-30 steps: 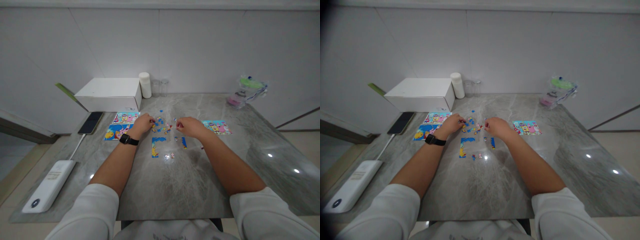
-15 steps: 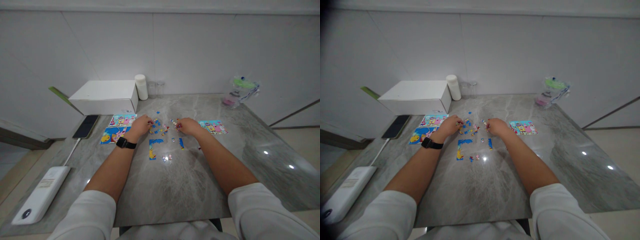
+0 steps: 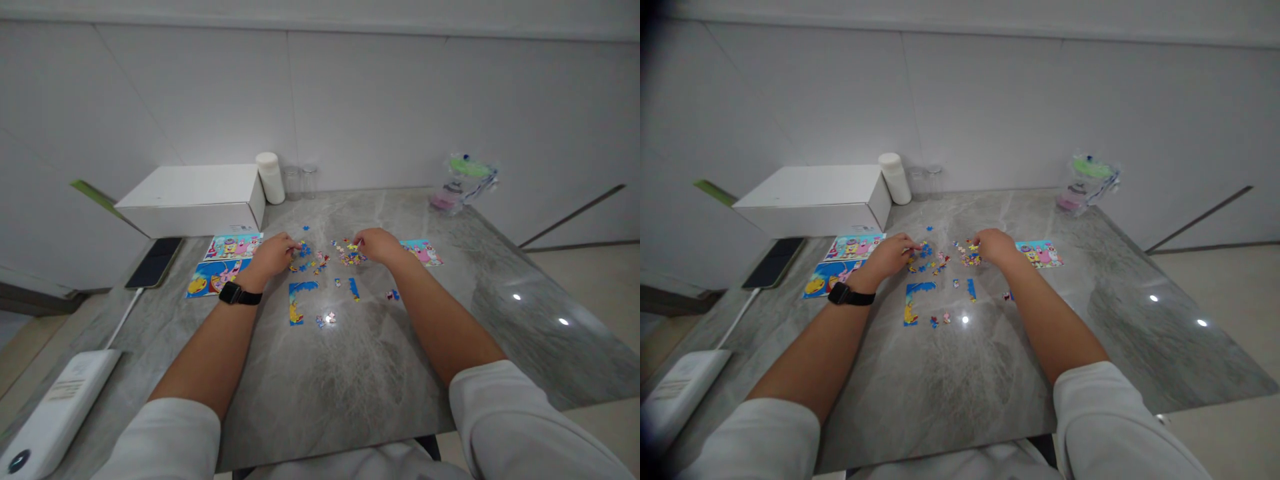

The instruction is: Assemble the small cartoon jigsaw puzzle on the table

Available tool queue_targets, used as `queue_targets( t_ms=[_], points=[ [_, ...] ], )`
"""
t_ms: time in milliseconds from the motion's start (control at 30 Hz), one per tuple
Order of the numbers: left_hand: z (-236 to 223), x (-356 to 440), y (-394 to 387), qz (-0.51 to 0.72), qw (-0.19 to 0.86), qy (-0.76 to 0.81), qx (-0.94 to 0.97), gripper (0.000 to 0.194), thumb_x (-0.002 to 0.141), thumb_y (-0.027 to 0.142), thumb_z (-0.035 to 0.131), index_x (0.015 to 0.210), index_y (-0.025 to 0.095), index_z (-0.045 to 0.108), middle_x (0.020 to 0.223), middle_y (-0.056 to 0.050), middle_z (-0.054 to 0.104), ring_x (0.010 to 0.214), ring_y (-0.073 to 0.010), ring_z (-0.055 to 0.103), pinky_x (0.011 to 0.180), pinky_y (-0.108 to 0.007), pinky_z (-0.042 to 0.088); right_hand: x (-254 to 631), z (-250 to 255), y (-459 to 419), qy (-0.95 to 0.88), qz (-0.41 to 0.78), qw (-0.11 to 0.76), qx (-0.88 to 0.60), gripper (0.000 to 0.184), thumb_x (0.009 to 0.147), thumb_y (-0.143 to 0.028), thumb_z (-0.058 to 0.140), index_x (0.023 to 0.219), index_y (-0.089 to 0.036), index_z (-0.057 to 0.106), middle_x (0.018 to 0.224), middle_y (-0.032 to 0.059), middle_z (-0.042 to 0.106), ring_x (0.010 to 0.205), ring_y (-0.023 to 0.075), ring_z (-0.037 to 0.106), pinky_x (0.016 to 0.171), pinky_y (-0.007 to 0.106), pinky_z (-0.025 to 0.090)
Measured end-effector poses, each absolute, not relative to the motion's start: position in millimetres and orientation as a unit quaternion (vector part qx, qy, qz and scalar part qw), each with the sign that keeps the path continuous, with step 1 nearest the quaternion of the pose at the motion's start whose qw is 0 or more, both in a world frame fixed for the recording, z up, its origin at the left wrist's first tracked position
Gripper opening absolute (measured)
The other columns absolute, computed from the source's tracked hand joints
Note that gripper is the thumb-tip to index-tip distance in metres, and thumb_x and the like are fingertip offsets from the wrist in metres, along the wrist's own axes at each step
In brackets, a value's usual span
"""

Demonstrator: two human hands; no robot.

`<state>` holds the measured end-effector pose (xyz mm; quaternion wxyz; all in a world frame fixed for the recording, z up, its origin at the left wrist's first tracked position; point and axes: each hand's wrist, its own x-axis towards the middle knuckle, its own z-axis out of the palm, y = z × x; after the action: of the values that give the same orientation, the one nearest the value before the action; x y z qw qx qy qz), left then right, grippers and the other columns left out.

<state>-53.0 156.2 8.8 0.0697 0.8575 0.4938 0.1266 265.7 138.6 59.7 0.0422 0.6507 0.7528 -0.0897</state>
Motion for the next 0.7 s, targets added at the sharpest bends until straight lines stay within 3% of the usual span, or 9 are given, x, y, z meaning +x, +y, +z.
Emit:
queue_targets(
  t_ms=[267, 400, 533, 700],
  points=[
    [18.9, -53.7, 148.7, 0.23, 0.042, 0.553, 0.8, 0.029, 0.098, 0.019, 0.052, 0.114, 0.021, 0.076, 0.118, -0.01, 0.073, 0.114, -0.0249, 0.067, 0.102, -0.036, 0.053, 238.0, 61.5, 151.5, 0.764, -0.094, -0.027, 0.637, 0.031, 0.102, -0.033, 0.059, 0.122, -0.021, 0.08, 0.123, 0.011, 0.08, 0.11, 0.024, 0.07, 0.089, 0.03, 0.049],
    [22.7, -56.0, 147.4, 0.263, 0.028, 0.586, 0.766, 0.026, 0.1, 0.019, 0.05, 0.113, 0.021, 0.073, 0.117, -0.01, 0.072, 0.114, -0.0245, 0.067, 0.102, -0.036, 0.052, 196.7, 57.9, 183.9, 0.793, -0.089, -0.025, 0.602, 0.031, 0.104, -0.036, 0.061, 0.125, -0.021, 0.077, 0.13, 0.0132, 0.076, 0.117, 0.025, 0.067, 0.097, 0.031, 0.048],
    [25.2, -59.2, 148.3, 0.278, 0.026, 0.596, 0.753, 0.025, 0.1, 0.02, 0.051, 0.112, 0.022, 0.072, 0.115, -0.009, 0.072, 0.112, -0.0246, 0.067, 0.101, -0.036, 0.052, 158.0, 50.0, 216.3, 0.81, -0.059, -0.022, 0.584, 0.037, 0.104, -0.03, 0.062, 0.139, -0.02, 0.071, 0.139, 0.017, 0.07, 0.126, 0.0286, 0.064, 0.104, 0.035, 0.048],
    [27.2, -61.4, 149.7, 0.283, 0.033, 0.598, 0.749, 0.023, 0.1, 0.02, 0.052, 0.111, 0.022, 0.072, 0.114, -0.009, 0.071, 0.111, -0.0242, 0.066, 0.1, -0.036, 0.051, 140.4, 36.9, 237.8, 0.833, -0.039, 0.023, 0.551, 0.042, 0.105, -0.019, 0.051, 0.141, -0.022, 0.071, 0.145, 0.0178, 0.067, 0.126, 0.0288, 0.065, 0.101, 0.035, 0.05]
  ],
)
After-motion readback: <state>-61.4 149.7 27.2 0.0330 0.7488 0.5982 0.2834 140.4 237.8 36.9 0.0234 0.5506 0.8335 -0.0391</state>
